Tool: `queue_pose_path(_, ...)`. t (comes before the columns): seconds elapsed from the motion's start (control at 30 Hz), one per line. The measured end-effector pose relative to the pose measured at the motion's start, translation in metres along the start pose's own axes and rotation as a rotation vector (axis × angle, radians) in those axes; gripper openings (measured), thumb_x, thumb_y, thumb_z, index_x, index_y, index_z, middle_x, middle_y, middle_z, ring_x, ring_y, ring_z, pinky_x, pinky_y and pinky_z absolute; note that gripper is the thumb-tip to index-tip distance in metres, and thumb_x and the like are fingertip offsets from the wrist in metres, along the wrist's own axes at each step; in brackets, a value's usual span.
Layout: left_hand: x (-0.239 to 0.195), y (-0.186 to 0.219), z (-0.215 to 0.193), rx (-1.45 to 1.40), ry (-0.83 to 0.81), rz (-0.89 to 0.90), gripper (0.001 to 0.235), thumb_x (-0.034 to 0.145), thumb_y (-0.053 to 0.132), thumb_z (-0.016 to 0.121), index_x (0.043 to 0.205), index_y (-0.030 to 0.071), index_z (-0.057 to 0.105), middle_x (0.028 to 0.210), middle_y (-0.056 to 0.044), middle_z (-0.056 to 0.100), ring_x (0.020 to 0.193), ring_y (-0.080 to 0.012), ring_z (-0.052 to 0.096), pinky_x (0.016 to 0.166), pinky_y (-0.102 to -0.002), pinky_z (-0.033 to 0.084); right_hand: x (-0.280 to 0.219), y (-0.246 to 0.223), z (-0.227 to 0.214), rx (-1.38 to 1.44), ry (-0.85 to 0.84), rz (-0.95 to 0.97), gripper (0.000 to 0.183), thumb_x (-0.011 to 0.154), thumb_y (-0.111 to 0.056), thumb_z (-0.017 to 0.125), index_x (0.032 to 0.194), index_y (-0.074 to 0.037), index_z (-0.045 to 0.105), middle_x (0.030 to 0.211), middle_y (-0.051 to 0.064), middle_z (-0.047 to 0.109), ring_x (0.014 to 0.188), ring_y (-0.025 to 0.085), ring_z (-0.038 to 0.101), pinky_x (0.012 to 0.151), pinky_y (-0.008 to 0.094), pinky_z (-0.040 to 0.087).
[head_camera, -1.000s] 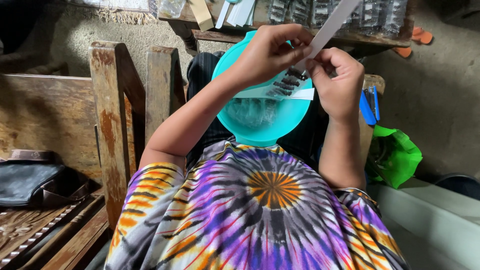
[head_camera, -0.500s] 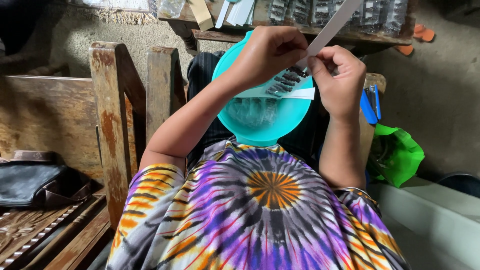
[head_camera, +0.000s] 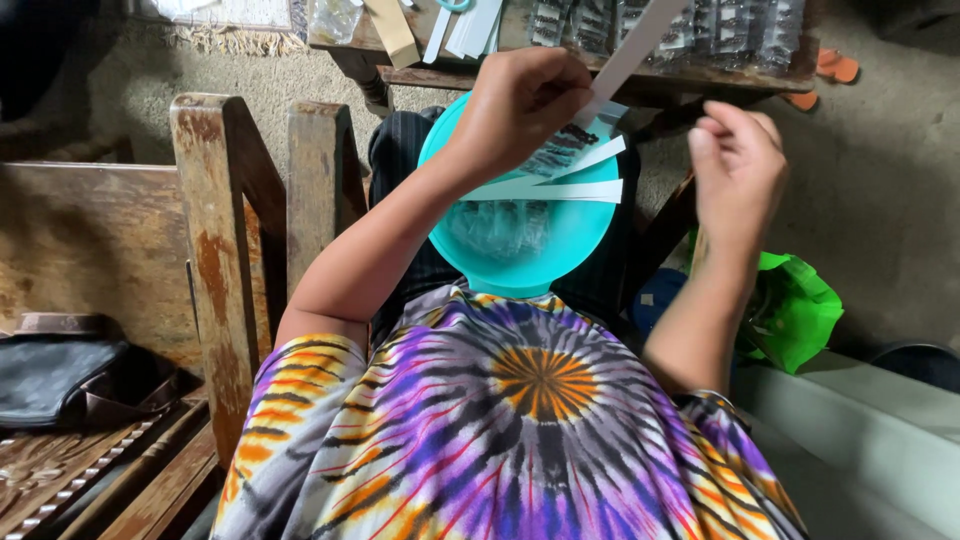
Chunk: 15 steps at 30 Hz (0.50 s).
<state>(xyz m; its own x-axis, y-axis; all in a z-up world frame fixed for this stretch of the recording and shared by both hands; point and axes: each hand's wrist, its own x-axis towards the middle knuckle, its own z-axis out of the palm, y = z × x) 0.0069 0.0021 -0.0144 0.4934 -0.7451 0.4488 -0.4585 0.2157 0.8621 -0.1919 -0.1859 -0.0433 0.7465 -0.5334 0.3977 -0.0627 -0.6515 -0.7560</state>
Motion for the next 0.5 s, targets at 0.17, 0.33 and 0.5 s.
queue_pose_path(0.17, 0.002, 0.005, -0.008, -0.026, -0.004, -0.012, 0.004, 0.090, -0.001, 0.066, 0.088, 0.003, 0.065, 0.073, -0.004, 0.061, 0.062, -0.0104, 0.050, 0.053, -0.024, 0.039, -0.051, 0.103, -0.026, -0.688, 0.036, 0.125, 0.053, 0.088, -0.025, 0.079, 0.126, 0.007, 0.060, 0.111, 0.023, 0.052, 0.100, 0.043, 0.055, 0.087, 0.051, 0.043)
queue_pose_path(0.33, 0.000, 0.008, -0.010, -0.001, -0.008, -0.017, 0.006, 0.090, 0.000, 0.067, 0.086, 0.004, 0.066, 0.069, -0.001, 0.057, 0.059, -0.0091, 0.044, 0.052, -0.025, 0.034, -0.087, 0.139, -0.028, -0.759, 0.046, 0.186, 0.071, 0.077, -0.024, 0.090, 0.130, 0.008, 0.054, 0.110, 0.023, 0.046, 0.099, 0.046, 0.049, 0.089, 0.054, 0.042)
queue_pose_path(0.5, -0.002, 0.013, -0.008, -0.018, -0.039, 0.003, 0.007, 0.092, 0.000, 0.066, 0.086, 0.002, 0.064, 0.068, -0.003, 0.056, 0.058, -0.0108, 0.044, 0.051, -0.026, 0.033, -0.084, 0.132, -0.022, -0.677, 0.122, 0.182, 0.047, 0.084, -0.021, 0.085, 0.115, 0.004, 0.060, 0.106, 0.022, 0.051, 0.093, 0.048, 0.056, 0.080, 0.056, 0.044)
